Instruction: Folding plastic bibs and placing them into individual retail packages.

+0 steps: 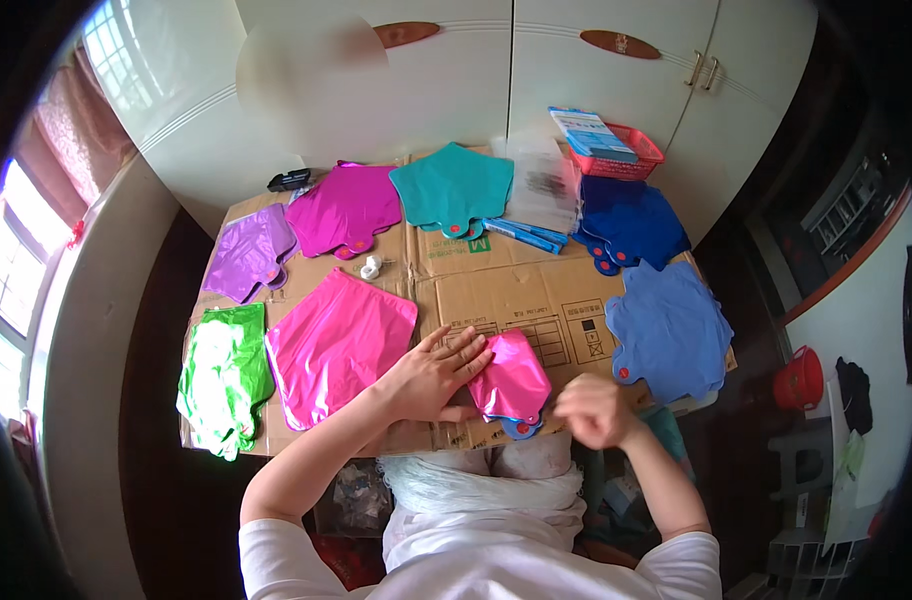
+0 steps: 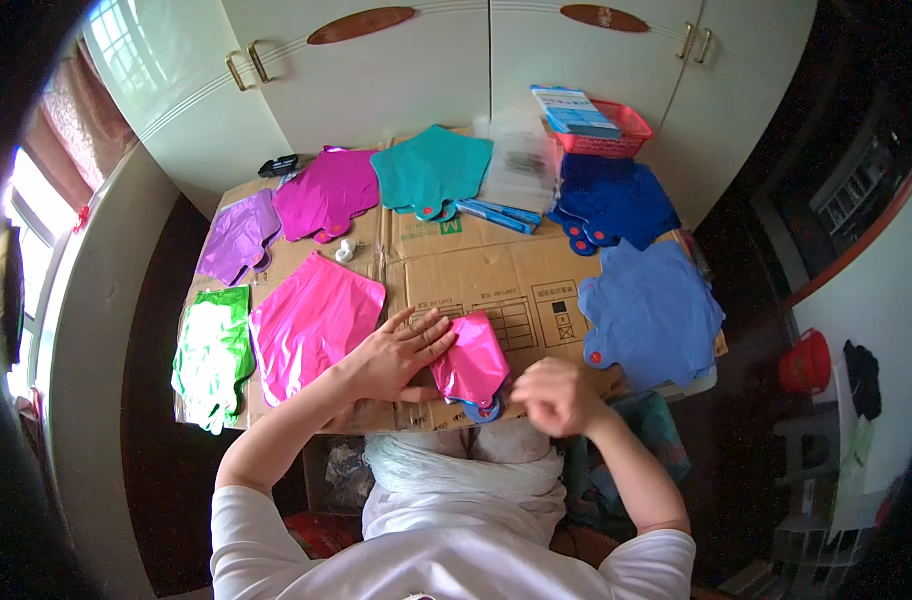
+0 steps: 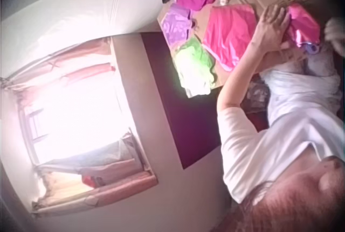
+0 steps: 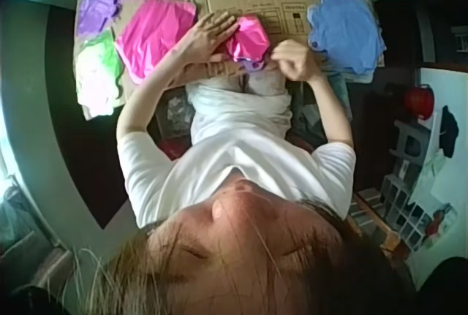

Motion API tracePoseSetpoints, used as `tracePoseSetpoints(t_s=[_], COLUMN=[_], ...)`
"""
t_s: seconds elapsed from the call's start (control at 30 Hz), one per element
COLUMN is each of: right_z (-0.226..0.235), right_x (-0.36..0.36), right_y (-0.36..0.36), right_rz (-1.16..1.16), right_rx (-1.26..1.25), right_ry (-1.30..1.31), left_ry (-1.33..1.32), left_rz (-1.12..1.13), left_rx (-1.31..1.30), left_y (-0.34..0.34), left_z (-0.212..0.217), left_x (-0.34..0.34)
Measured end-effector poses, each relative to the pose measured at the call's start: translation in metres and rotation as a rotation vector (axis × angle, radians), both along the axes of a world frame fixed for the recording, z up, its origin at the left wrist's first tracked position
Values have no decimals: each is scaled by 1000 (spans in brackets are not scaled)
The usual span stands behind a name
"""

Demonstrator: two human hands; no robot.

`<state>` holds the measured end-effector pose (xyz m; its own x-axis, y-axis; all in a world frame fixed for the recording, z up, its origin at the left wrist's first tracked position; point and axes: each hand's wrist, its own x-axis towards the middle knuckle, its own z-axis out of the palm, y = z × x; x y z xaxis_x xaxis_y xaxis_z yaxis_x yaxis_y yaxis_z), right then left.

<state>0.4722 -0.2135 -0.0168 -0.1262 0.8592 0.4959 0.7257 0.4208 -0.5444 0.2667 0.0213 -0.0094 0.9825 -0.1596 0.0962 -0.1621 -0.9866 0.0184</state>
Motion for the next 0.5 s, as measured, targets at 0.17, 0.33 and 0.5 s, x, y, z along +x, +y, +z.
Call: tracePoseSetpoints(t_s=[0.17,0.33,0.5], right_z=[22,-2,-10], right_x=[2,14,17], right_y=[56,88,90], right_rz=[-227,-26,-41], right_rx=[33,12,195], right_ry=[11,-379,-517], left_ry=[40,19,-2], left_rz=[-2,-31,-59], left_rx=[84,87,94], left_y=[-5,-7,-4], left_z=[6,6,4], left_x=[-4,-2,-3])
